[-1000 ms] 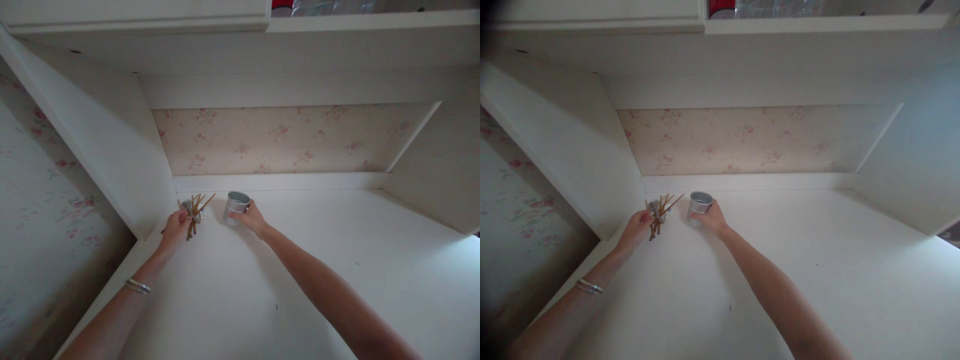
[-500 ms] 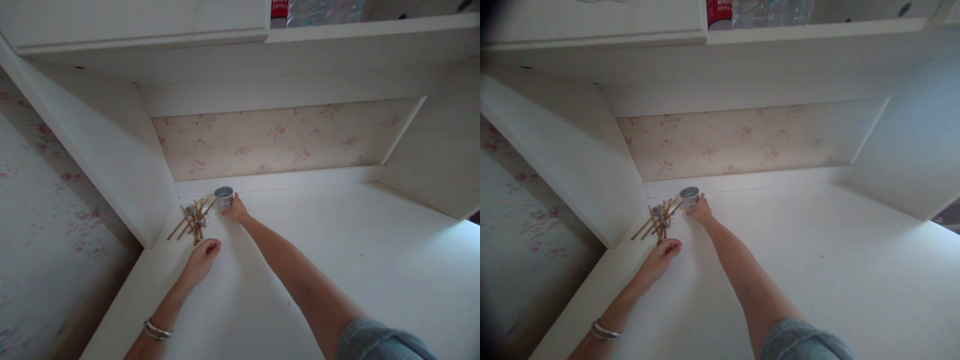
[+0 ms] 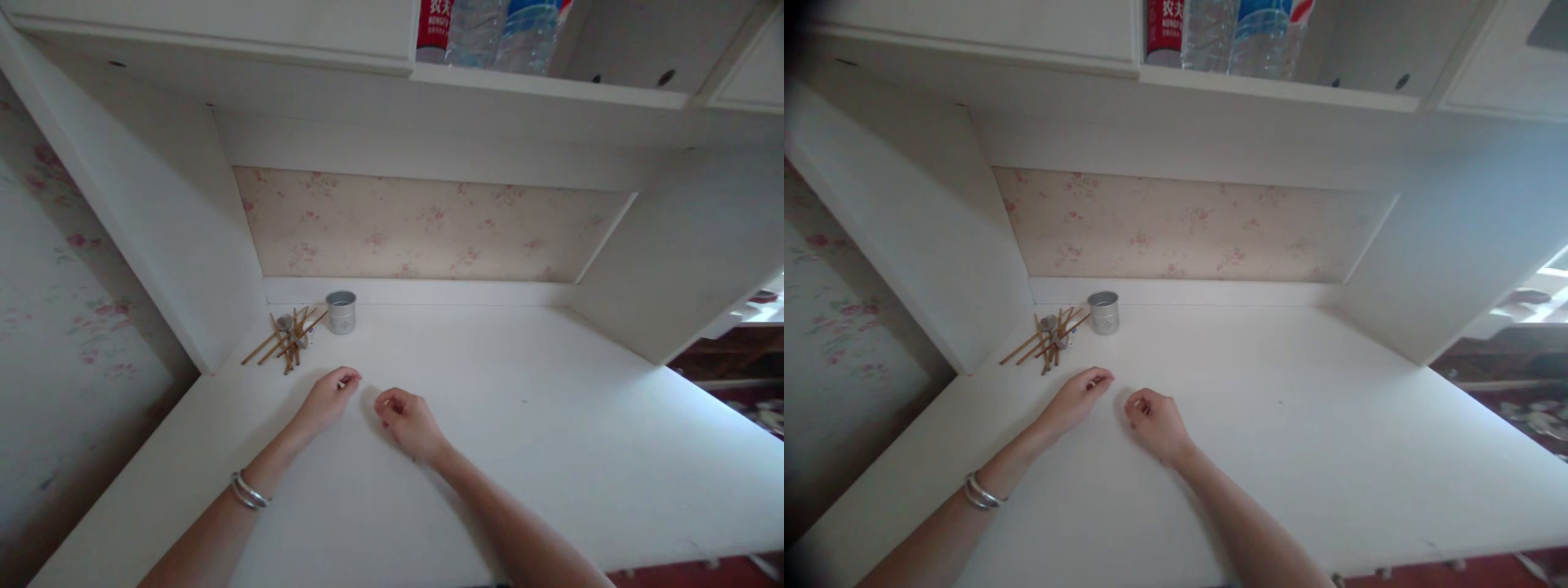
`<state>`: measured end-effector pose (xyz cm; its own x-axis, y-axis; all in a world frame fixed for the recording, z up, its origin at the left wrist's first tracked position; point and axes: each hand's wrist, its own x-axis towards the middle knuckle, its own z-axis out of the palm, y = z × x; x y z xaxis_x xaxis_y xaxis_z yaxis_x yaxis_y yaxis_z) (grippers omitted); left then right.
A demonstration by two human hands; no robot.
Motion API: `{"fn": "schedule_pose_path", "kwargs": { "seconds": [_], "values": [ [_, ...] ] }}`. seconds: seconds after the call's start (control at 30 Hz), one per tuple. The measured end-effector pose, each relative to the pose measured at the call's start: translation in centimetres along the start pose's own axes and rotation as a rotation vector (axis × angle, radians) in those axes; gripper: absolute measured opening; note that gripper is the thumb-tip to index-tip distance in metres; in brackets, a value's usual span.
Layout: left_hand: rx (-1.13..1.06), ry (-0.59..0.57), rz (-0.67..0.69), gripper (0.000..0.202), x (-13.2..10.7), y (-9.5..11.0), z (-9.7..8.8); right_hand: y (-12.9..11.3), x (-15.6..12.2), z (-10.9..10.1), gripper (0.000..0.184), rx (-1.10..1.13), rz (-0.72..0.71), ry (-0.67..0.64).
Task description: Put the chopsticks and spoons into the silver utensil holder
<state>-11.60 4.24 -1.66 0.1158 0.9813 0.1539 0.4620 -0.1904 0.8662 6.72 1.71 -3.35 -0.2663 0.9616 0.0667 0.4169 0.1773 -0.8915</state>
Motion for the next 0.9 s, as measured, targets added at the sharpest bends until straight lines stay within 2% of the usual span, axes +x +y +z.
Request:
{"fn": "schedule_pose_path", "kwargs": {
  "seconds": [0.13, 0.23, 0.4, 0.57, 0.77, 0.9],
  "values": [
    [0.027, -0.098, 0.051, 0.030, -0.8, 2.1, 4.5, 0.2, -1.5, 0.5, 0.014, -0.309, -0.161, -0.011],
    [0.033, -0.112, 0.032, 0.031, -1.1, 1.9, 5.7, 0.2, -1.4, 0.4, 0.015, -0.353, -0.197, -0.041],
    [0.033, -0.155, 0.029, 0.034, -1.9, 1.1, 4.8, 0.0, -1.5, 0.1, 0.018, -0.385, -0.230, -0.078],
    [0.026, -0.188, 0.024, 0.035, -2.4, 1.4, 4.4, -0.4, -1.8, -0.1, 0.020, -0.316, -0.234, -0.103],
    [0.015, -0.191, 0.028, 0.037, -2.3, 1.3, 4.3, -0.8, -1.8, -0.7, 0.019, -0.100, -0.156, -0.147],
    [0.017, -0.195, 0.029, 0.037, -2.3, 1.3, 4.2, -1.0, -1.8, -0.9, 0.024, -0.043, -0.095, -0.157]
  ]
}}
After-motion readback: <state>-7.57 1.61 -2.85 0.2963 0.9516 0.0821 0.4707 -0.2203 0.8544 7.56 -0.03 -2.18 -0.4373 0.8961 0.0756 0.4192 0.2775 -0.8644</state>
